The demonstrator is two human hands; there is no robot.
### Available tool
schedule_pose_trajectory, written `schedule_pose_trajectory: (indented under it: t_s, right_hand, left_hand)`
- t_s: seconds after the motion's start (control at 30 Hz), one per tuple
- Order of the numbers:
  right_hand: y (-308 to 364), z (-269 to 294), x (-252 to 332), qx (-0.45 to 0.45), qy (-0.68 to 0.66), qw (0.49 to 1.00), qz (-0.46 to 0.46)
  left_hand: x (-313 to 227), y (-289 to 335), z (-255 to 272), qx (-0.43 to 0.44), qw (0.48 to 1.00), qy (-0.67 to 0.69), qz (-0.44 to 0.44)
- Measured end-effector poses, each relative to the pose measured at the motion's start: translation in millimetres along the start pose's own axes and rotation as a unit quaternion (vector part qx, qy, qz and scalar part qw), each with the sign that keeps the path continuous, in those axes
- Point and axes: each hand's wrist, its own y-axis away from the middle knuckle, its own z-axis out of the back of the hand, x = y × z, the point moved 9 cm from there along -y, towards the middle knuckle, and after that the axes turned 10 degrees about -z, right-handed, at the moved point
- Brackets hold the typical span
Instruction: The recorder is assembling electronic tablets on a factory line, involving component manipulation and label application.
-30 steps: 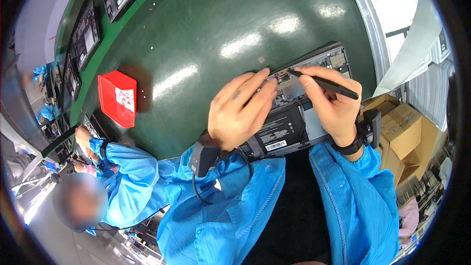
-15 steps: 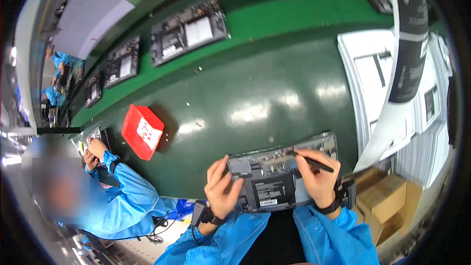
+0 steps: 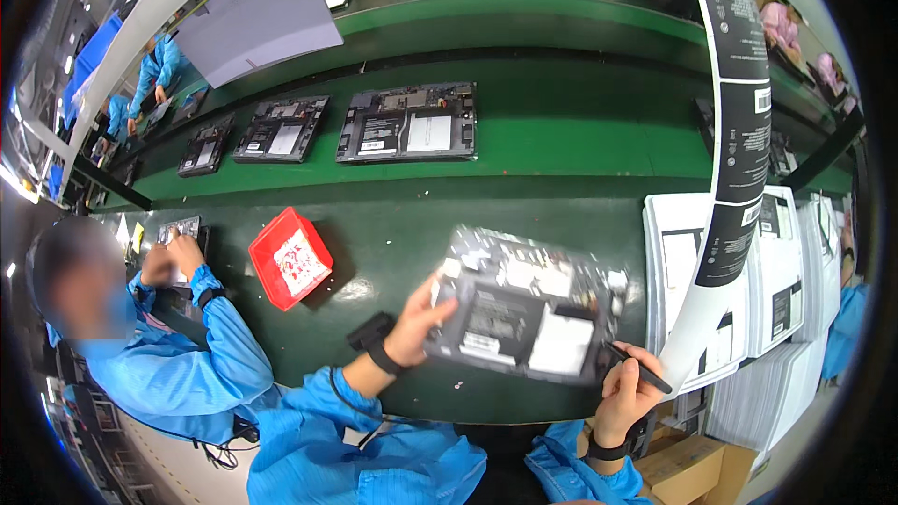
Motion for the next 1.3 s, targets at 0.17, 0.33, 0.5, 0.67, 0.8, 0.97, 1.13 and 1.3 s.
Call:
schedule_pose_trajectory:
  t_s: [0.17, 0.33, 0.5, 0.67, 0.8, 0.97, 1.13, 1.3]
  right_hand:
    - [-6, 7, -13, -0.009, 0.032, 0.999, -0.043]
    - [-1, -10, -38, -0.014, 0.053, 0.993, -0.109]
    - [-2, -17, -46, 0.044, 0.101, 0.989, -0.095]
    - [-2, -15, -42, 0.029, 0.091, 0.990, -0.107]
    - [-4, -6, -25, 0.025, 0.032, 0.993, -0.111]
    - [-14, 68, 45, -0.150, 0.230, 0.954, 0.119]
    - [-39, 165, 98, -0.286, 0.282, 0.899, 0.173]
    - [-69, 239, 75, -0.293, 0.331, 0.883, 0.155]
  left_hand:
    - [-67, -74, 15, -0.070, 0.978, 0.009, -0.194]
    - [-98, -161, 79, -0.108, 0.953, 0.185, -0.216]
    - [-151, -168, 109, -0.137, 0.923, 0.144, -0.329]
    - [-163, -139, 143, -0.329, 0.801, -0.020, -0.500]
    - [-165, -111, 79, -0.417, 0.572, -0.500, -0.499]
    - [-157, -126, 69, -0.392, 0.530, -0.603, -0.449]
    - [-190, -140, 119, -0.479, 0.453, -0.664, -0.352]
    - [-120, -118, -69, -0.166, 0.473, -0.676, -0.540]
